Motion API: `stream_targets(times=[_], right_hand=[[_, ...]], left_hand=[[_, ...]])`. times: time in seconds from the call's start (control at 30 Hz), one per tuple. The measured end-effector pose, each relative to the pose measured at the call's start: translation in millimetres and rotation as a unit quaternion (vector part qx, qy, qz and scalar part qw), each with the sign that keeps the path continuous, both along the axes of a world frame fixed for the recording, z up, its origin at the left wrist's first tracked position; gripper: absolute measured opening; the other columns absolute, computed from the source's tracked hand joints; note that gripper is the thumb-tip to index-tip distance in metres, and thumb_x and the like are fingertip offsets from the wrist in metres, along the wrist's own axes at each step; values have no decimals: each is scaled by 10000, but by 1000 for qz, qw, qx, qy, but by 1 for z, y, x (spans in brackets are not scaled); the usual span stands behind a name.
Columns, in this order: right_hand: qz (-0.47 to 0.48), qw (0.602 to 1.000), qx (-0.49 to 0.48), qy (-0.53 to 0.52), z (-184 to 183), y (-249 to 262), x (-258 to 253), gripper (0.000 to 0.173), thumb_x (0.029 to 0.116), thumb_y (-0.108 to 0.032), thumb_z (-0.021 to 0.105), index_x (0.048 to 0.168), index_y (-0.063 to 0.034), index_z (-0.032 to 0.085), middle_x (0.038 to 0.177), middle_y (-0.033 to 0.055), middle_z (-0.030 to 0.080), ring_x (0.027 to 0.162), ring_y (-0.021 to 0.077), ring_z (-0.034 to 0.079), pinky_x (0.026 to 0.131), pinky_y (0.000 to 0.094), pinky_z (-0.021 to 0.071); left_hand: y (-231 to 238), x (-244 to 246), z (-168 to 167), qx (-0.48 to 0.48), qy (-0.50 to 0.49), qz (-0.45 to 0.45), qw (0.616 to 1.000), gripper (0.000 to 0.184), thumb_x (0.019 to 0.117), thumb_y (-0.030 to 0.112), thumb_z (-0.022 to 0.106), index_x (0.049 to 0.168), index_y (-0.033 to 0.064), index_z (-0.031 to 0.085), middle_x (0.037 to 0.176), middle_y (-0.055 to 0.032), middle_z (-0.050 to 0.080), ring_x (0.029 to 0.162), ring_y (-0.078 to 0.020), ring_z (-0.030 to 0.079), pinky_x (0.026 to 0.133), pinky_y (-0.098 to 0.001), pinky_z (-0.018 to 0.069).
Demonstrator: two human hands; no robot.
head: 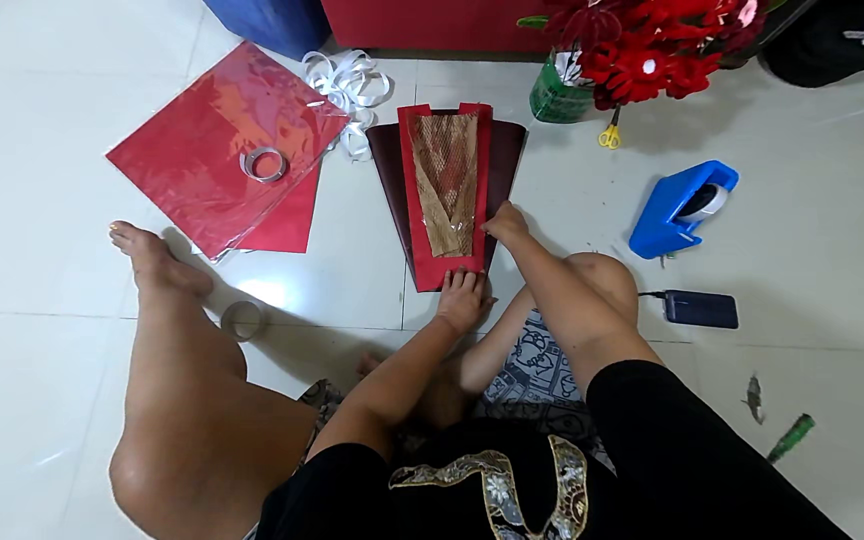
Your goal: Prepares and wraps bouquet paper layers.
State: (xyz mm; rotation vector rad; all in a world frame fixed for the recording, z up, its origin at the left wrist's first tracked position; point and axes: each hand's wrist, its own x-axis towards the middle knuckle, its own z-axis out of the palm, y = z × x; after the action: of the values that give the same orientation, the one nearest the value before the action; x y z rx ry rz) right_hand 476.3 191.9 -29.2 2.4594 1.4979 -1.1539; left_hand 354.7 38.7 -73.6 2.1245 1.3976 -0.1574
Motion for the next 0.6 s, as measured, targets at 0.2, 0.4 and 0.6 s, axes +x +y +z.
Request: stream_targets(times=[0.2,0.4,0.6], right_hand=[[-10,999,-18,24,-7,0,7,775,883,-306,823,1443,69,442,1258,260,656,1104,371,690,997,546,530],[14,999,-37,-1,-4,-6,21,737,878,-447,816,1308,102,577,1287,279,638,1231,394,623,1044,571,485],[50,997,-60,-2,-5,-6,26,806,813,-385,888,1346,108,539,1309,282,623,1240,389,615,1061,551,479]], left_hand=[[0,0,1,-1,-2,3,1000,668,1075,516,399,1594,98,359,1588,-200,415,1536,-408,268,1238,-637,160],[0,2,-1,1,-2,7,1000,673,1073,527,395,1594,103,361,1589,-194,416,1537,-406,263,1238,-641,151],[0,2,-1,-3,1,3,1000,676,1076,526,383,1598,97,351,1599,-193,403,1541,-403,256,1240,-638,148]])
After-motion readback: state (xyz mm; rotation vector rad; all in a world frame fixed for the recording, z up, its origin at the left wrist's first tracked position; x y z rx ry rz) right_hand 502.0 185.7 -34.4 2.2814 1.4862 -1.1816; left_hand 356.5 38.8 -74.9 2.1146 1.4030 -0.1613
